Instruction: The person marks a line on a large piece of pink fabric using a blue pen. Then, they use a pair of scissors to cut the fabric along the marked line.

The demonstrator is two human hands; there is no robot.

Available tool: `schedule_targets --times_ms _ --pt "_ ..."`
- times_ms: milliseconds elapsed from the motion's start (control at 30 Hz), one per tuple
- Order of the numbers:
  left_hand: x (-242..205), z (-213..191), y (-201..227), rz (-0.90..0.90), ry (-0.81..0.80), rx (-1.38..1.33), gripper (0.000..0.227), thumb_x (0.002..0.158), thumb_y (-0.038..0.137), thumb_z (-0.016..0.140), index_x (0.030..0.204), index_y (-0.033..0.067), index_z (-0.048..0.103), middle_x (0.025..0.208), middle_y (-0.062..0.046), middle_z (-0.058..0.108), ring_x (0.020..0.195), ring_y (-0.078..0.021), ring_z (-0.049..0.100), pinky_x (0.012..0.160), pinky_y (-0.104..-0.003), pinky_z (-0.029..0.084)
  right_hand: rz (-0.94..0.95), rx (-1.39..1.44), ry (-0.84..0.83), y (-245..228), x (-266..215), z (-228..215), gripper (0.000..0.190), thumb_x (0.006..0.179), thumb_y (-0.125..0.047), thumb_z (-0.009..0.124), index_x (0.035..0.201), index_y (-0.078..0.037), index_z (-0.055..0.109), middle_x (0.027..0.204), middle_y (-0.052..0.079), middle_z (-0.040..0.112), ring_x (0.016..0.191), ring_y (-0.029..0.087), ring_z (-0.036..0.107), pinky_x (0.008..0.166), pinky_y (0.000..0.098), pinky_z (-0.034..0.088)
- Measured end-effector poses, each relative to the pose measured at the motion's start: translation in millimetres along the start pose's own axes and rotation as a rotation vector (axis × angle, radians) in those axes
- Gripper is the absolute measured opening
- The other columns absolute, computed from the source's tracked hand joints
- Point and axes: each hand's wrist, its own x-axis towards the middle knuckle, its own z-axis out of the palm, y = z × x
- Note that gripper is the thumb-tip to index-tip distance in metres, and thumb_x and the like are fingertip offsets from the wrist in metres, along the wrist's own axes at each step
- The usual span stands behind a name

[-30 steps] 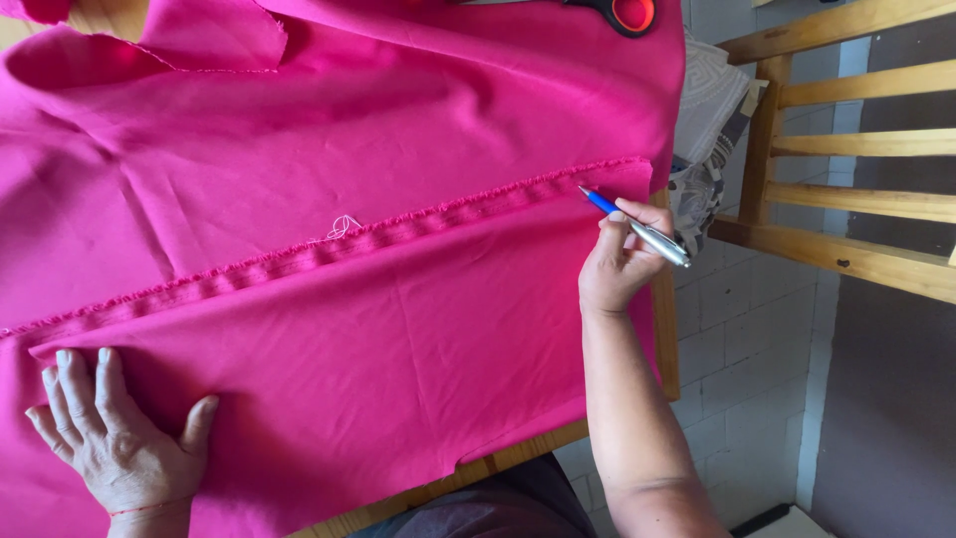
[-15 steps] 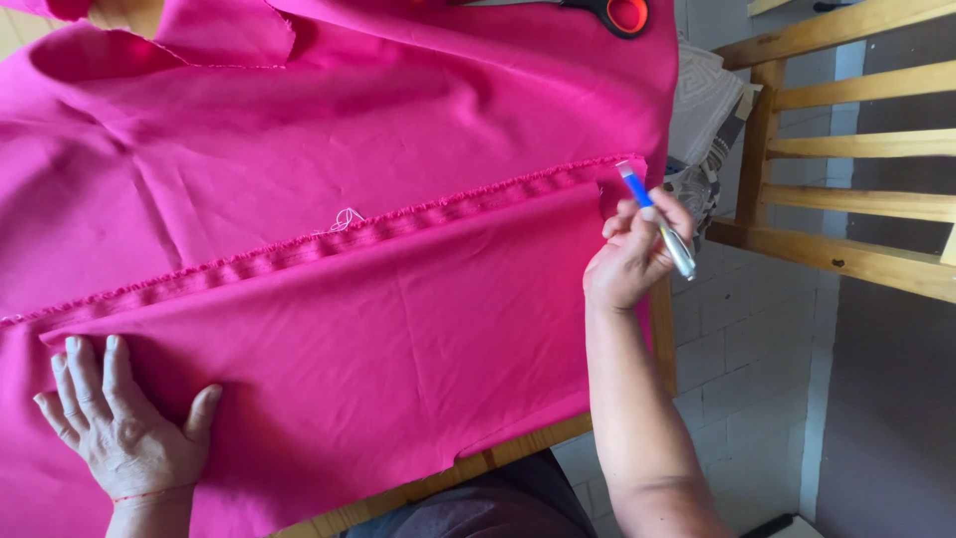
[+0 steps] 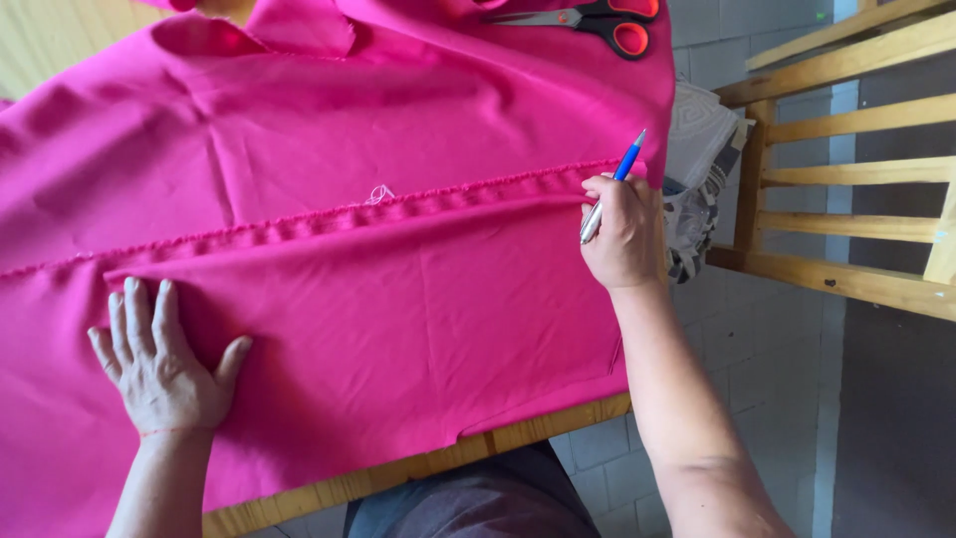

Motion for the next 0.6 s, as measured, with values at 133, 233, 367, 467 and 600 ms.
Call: schedule_targets --times_ms 133,233,367,467,600 --pt "-2.3 3.0 -3.5 -0.004 0.029 0.007 0.121 0.101 0.071 0.069 0.188 -0.0095 0.042 0.196 -0.043 0.032 0.183 -0.0573 0.023 0.143 -0.082 0.011 -0.095 0.084 0.032 -4.2 -14.6 -8.0 0.043 0.097 0.016 0.084 0.134 -0.003 0.072 0.117 0.017 0.079 0.107 0.040 0.073 0.098 0.0533 0.057" --pt "-2.3 3.4 -9.5 -0.007 0.021 -0.029 0.135 0.096 0.080 0.067 0.190 -0.0089 0.029 0.196 -0.044 0.016 0.185 -0.0571 0.013 0.147 -0.081 0.007 -0.140 0.275 0.068 -23.2 -36.1 -22.5 0.033 0.106 0.016 0.080 0.135 0.005 0.069 0.117 0.025 0.078 0.104 0.042 0.081 0.090 0.0483 0.070" --pt "-6.6 4.5 -22.9 -0.003 0.014 -0.082 0.147 0.089 0.092 0.061 0.194 0.0026 0.010 0.199 -0.037 -0.001 0.186 -0.0534 -0.004 0.146 -0.087 0.002 -0.271 0.607 0.011 -83.7 -59.3 -82.6 0.024 0.106 0.012 0.072 0.125 -0.001 0.065 0.125 0.026 0.082 0.112 0.039 0.085 0.103 0.0476 0.070" --pt "0.8 -21.8 7.7 -0.009 -0.055 -0.048 0.153 0.079 0.081 0.077 0.196 0.0146 0.005 0.200 -0.033 -0.007 0.186 -0.0536 -0.010 0.143 -0.088 -0.004 -0.376 0.844 -0.074 -121.5 -70.3 -124.4 0.016 0.107 0.005 0.073 0.113 -0.009 0.066 0.116 0.018 0.087 0.097 0.031 0.085 0.092 0.0458 0.069" --pt "-0.5 -41.4 74.7 0.287 -0.133 0.170 0.128 0.083 0.061 0.087 0.191 0.0163 0.036 0.200 -0.032 0.022 0.186 -0.0514 0.017 0.145 -0.079 0.011 -0.506 1.160 -0.138 -161.9 -59.5 -186.3 0.008 0.122 -0.012 0.063 0.115 -0.011 0.066 0.114 0.010 0.087 0.087 0.027 0.086 0.079 0.0442 0.076"
